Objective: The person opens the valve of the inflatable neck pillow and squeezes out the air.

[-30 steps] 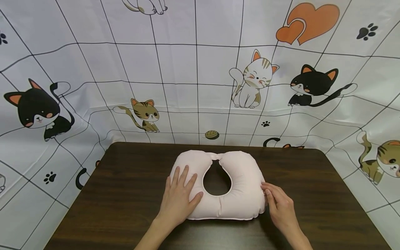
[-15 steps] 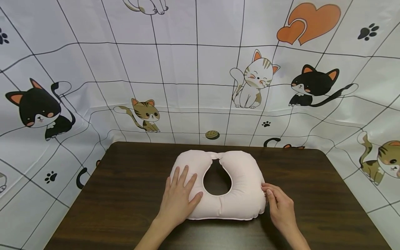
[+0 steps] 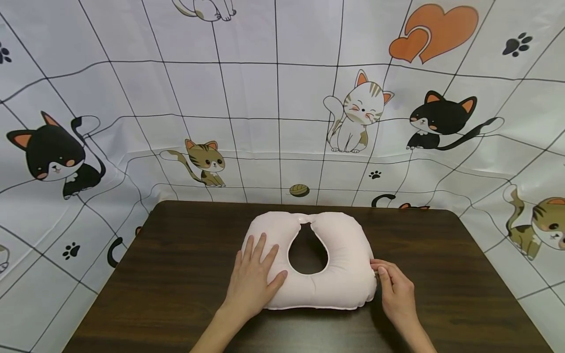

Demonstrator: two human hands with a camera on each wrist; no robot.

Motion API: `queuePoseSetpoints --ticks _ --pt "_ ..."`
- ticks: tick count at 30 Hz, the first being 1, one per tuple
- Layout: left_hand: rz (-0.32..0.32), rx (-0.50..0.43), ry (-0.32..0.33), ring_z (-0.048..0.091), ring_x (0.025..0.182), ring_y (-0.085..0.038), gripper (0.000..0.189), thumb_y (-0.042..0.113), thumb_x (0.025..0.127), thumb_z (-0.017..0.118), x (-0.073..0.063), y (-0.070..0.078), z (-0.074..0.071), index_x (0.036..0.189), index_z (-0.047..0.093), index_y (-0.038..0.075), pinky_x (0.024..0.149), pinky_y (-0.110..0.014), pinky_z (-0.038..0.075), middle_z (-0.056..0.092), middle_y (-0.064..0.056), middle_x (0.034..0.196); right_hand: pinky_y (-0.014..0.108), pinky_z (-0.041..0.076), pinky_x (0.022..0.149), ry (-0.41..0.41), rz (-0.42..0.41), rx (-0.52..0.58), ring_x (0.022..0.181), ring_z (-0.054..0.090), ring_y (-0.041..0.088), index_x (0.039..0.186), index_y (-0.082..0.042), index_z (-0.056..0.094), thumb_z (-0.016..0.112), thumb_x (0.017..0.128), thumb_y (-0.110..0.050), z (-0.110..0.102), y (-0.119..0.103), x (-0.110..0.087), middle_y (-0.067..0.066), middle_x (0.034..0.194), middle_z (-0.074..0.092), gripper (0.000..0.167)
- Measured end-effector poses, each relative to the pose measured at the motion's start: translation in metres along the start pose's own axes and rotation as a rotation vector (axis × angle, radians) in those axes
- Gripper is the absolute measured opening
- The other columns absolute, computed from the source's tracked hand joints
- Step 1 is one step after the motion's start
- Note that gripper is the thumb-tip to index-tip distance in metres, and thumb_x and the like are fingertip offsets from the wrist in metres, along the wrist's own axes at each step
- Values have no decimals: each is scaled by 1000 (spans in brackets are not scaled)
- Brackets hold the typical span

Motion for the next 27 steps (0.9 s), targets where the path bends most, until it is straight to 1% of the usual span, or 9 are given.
queuePoseSetpoints --ticks 5,9,14,18,24,25,27 --pt "1 9 2 23 151 -46 60 51 96 64 0 -1 1 145 60 16 111 -69 29 34 -18 163 5 44 84 4 45 31 104 61 -10 94 4 74 58 94 18 1 5 -1 16 102 75 22" --pt "6 22 -10 23 150 -47 60 51 96 63 0 0 1 145 60 16 110 -69 30 33 -18 163 6 45 82 23 84 44 101 63 -9 94 3 75 58 95 17 1 10 -2 15 101 76 21" --pt "24 63 -35 23 150 -48 61 51 97 61 1 2 1 146 59 15 110 -69 32 32 -19 163 5 46 79 63 81 28 97 63 -12 93 2 76 60 94 16 0 12 -4 15 97 76 21" --pt "38 82 -31 26 148 -50 59 49 97 63 1 4 0 145 60 14 108 -69 34 33 -21 162 5 46 77 91 92 12 93 62 -14 93 3 75 60 94 15 -1 10 -4 17 93 76 20" --pt "42 87 -26 30 145 -53 57 45 97 64 1 6 -2 144 60 12 107 -67 36 35 -23 161 7 47 73 97 217 25 80 61 -11 95 6 75 58 98 11 -1 16 -6 19 92 75 18" --pt "41 88 -28 30 145 -53 57 45 97 64 1 6 -2 144 60 12 107 -67 37 35 -23 161 7 47 73 92 242 28 79 61 -11 95 6 75 58 99 9 -1 18 -7 18 92 76 18" --pt "38 97 -31 30 145 -53 57 44 97 65 1 5 -2 144 61 12 107 -67 37 35 -23 161 9 50 74 93 296 72 81 64 -10 96 9 74 56 102 7 -1 23 -7 16 93 76 19"
Point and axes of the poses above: each hand's wrist, its own x-axis towards the middle knuckle, its own z-axis out of the palm, y = z × x, the point moved 9 cm from there along x, towards the middle knuckle
